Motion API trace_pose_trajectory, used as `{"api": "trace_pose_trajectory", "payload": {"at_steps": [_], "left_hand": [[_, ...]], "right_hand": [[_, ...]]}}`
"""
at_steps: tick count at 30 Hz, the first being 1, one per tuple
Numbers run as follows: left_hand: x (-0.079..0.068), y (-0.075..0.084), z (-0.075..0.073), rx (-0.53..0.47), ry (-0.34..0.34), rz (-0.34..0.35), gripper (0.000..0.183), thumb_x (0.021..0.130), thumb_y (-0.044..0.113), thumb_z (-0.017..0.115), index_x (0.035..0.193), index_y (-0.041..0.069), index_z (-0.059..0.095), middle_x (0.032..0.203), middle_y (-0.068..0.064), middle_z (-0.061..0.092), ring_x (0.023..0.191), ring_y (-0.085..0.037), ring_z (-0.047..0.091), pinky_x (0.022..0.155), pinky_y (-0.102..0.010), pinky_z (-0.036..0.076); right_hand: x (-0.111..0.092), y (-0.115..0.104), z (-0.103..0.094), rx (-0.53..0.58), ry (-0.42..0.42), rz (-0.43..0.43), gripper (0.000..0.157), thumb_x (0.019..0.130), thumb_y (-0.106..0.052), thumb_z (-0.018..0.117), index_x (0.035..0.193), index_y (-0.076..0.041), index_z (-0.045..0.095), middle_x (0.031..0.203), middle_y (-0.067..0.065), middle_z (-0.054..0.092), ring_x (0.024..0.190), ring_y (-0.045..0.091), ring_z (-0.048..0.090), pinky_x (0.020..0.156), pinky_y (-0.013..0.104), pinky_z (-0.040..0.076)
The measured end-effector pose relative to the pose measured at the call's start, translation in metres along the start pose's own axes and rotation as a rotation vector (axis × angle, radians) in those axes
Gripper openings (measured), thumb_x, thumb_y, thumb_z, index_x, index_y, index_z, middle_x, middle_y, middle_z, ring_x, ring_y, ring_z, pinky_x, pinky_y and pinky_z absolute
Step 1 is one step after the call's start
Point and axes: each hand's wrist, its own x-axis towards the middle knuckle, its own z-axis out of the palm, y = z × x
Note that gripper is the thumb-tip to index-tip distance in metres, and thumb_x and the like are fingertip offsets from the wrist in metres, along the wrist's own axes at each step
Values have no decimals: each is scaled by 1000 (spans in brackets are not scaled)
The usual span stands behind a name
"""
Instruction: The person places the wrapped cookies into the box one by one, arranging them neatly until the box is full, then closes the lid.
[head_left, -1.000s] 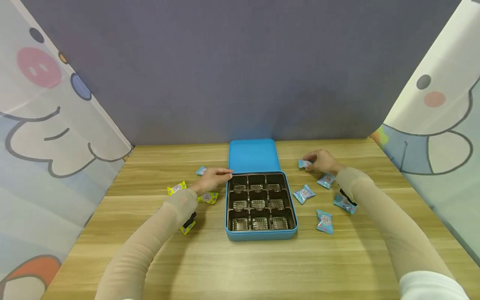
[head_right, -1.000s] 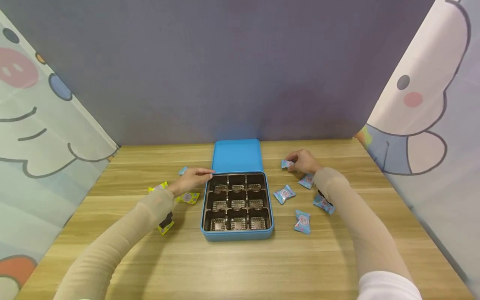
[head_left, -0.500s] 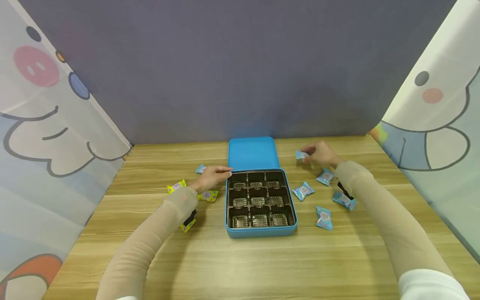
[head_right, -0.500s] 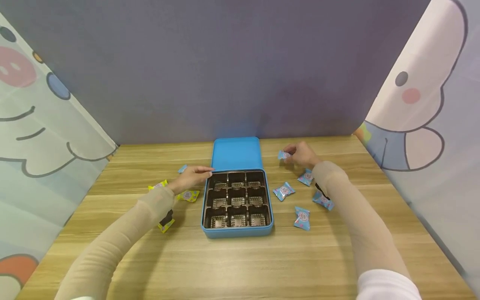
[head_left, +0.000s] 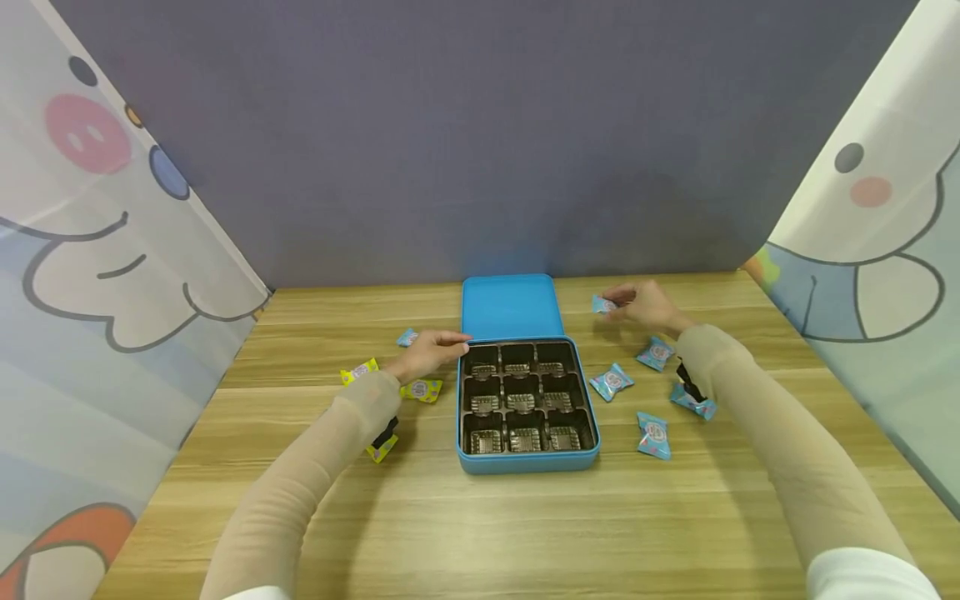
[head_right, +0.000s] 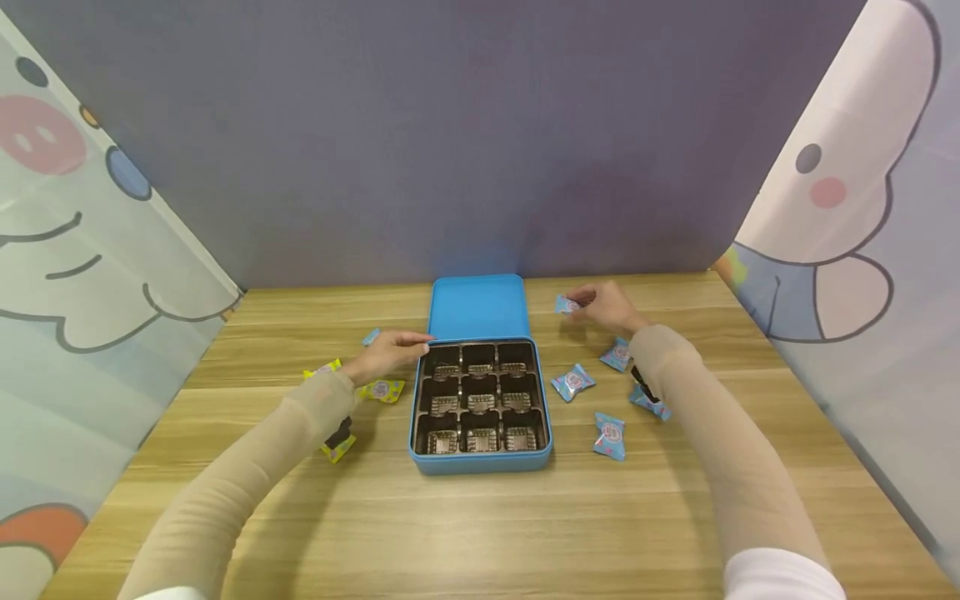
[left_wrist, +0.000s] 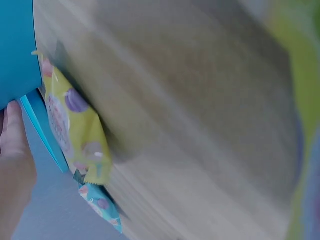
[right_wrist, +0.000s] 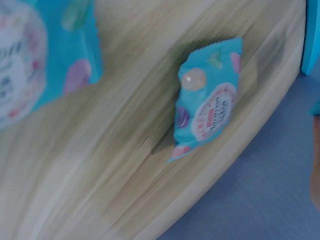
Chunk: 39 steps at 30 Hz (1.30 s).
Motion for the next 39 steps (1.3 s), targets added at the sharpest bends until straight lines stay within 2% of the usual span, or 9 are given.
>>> {"api": "trace_pose_trajectory", "payload": {"at_steps": [11, 18, 26, 39], "left_hand": [[1, 5, -2, 73, -13, 36, 43, 93, 24, 55, 132, 7, 50, 138, -14, 45, 122, -28, 48, 100, -41, 43], [6, 2, -4, 88, -19, 21, 42, 93, 25, 55, 131, 10, 51, 136, -12, 48, 121, -28, 49, 100, -42, 43], [5, -2, -11, 68, -69, 15, 42, 92, 22, 57, 132, 12, 50, 135, -12, 48, 122, -29, 48, 101, -42, 41], [2, 0, -11, 20, -68, 5, 44, 92, 20, 57, 134, 9, 48, 139, -15, 44, 126, -31, 43, 104, -44, 38]], "right_hand": [[-7, -19, 5, -9, -15, -31, 58, 76, -32, 74, 125, -6, 56, 128, 17, 54, 118, 34, 50, 96, 46, 44], [-7, -26, 8, 9, -15, -69, 53, 80, -24, 72, 125, -2, 54, 129, 19, 53, 118, 35, 50, 97, 46, 44], [-7, -33, 12, 46, -20, -56, 55, 79, -25, 73, 126, -5, 55, 130, 17, 53, 119, 33, 50, 96, 44, 45], [-11, -51, 25, 77, -39, -87, 54, 76, -28, 75, 123, -7, 57, 127, 14, 55, 119, 32, 50, 97, 44, 44]]}}
